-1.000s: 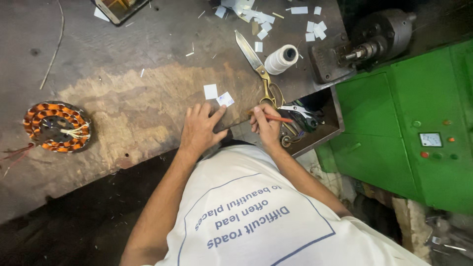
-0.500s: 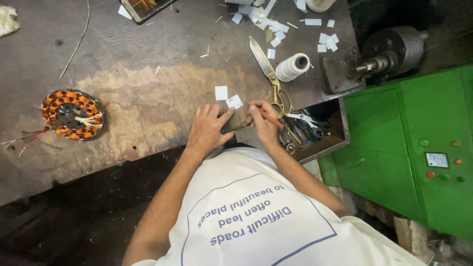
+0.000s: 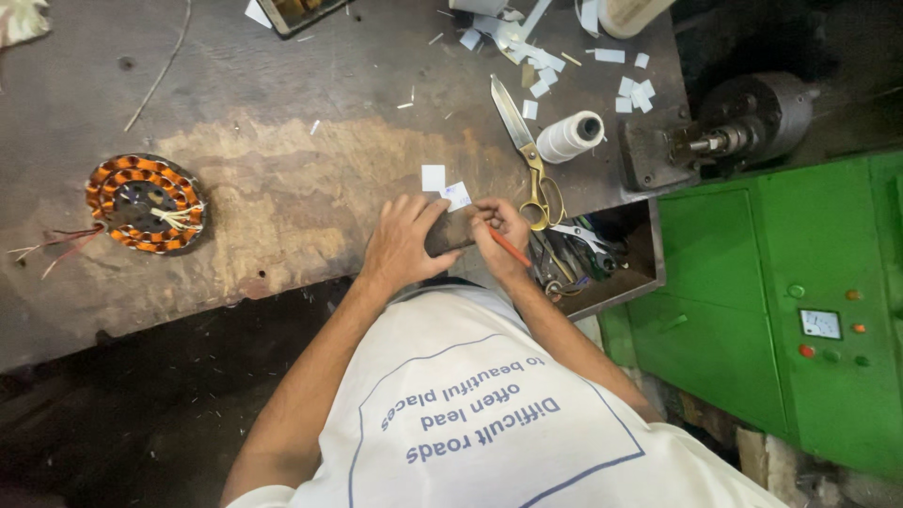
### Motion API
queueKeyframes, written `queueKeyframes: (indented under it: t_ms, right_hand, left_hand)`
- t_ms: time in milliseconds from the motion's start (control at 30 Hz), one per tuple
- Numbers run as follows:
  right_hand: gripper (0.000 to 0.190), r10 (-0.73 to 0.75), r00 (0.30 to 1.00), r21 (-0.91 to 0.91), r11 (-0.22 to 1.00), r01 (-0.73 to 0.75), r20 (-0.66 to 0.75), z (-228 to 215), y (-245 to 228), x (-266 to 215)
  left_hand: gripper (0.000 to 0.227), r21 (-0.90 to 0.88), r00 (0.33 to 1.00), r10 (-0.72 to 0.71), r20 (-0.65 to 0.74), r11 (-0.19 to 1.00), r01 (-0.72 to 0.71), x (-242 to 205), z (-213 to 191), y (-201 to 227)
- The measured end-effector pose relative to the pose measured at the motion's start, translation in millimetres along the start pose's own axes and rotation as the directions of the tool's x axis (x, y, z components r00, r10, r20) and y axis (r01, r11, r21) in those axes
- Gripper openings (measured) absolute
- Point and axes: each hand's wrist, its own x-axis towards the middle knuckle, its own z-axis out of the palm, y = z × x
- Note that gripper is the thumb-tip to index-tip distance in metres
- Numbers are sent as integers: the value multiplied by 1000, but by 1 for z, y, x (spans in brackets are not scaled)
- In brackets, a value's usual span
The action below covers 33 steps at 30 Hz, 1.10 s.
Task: The person writes on small white paper pieces with a pencil, then uses scissors to trim them. The person places the trimmed paper pieces into slots on a circular orange and black electrical component on the workbench.
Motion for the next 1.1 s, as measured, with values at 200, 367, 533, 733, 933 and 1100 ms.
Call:
queueKeyframes:
  t_ms: [200, 367, 533, 733, 933, 1100]
  right_hand:
    - [23, 164, 983, 173, 974, -149, -79, -9, 10, 3]
    - [23, 192, 977, 253, 954, -164, -93, -13, 16, 4]
    - [23, 181, 979, 243, 958, -155, -91, -14, 20, 3]
    - [20, 213, 969, 269, 947, -175, -123, -11, 3, 2]
    - [21, 163, 986, 184, 971, -152, -47, 0, -45, -4]
    - [27, -70, 984, -76, 994, 83, 161, 7, -94, 0]
  left_hand:
    - [59, -23, 997, -43, -69, 999, 41, 21, 1, -5]
    - [39, 15, 994, -107, -15, 994, 107, 39, 11, -8]
    - [32, -51, 986, -154, -60, 987, 151, 40, 25, -8]
    - [18, -305, 952, -305, 29, 904, 299, 36, 45, -16]
    - [20, -843, 833, -488, 262, 305, 444, 27, 49, -23]
    - [19, -884, 802, -490, 343, 122, 452, 20, 29, -13]
